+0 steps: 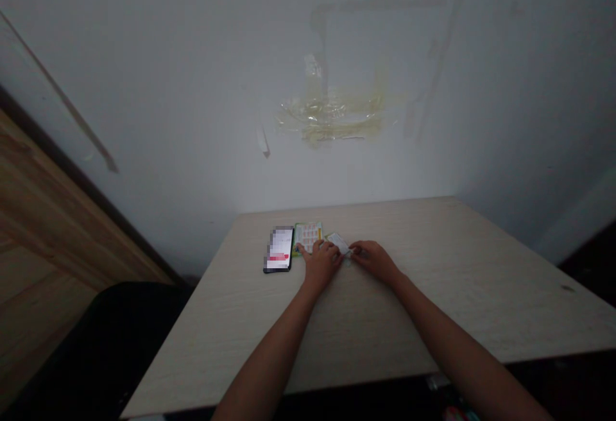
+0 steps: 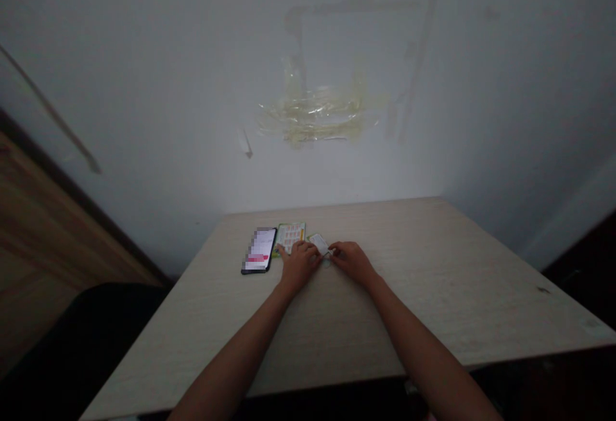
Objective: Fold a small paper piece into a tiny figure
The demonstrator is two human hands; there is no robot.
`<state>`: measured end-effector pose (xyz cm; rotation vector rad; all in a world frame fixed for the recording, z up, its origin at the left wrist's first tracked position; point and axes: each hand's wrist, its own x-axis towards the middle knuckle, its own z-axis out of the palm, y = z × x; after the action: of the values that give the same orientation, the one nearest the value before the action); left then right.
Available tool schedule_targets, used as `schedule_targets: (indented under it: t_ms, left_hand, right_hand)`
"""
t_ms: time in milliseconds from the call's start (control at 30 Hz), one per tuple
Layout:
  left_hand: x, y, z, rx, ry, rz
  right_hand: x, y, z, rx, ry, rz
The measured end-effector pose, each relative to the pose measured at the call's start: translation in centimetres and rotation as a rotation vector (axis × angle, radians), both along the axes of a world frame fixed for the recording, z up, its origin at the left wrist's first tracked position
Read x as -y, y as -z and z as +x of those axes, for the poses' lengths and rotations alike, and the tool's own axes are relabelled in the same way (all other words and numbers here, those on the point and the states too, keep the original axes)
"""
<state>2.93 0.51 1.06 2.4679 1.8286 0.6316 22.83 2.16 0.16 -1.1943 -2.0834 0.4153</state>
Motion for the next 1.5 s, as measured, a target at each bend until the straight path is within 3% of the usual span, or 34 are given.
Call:
schedule_targets:
  t_ms: [200, 367, 600, 1000, 1267, 1500]
  left_hand:
    - [0.0, 0.0, 0.1, 0.006, -0.088, 0.030]
    - [-0.4, 0.2, 0.1, 0.030, -0.180, 0.012]
    - [-0.3, 0.4, -0.1, 0.049, -0.079, -0.014]
    - [-0.1, 0.4, -0.5, 0.070, -0.024, -0.046]
    - [0.0, 0.2, -1.0, 0.021, 0.028, -0.060]
    - [-0.1, -0.6, -2.6, -0.032, 0.094, -0.094]
  right_hand:
    - [-0.4, 0.6, 0.3, -0.183, -0.021, -0.122]
    - [-0.9, 1.2, 0.5, -0.180, 0.031, 0.019]
    - [-1.5, 1.6, 1.2, -0.154, 0.168, -0.007]
    - [-1.7, 2.3, 2.1, 0.104, 0.173, 0.116]
    - [-1.9, 2.4, 2.5, 0.065, -0.038, 0.052]
    - [-2.1, 2.4, 3.5, 0.151, -0.112, -0.006]
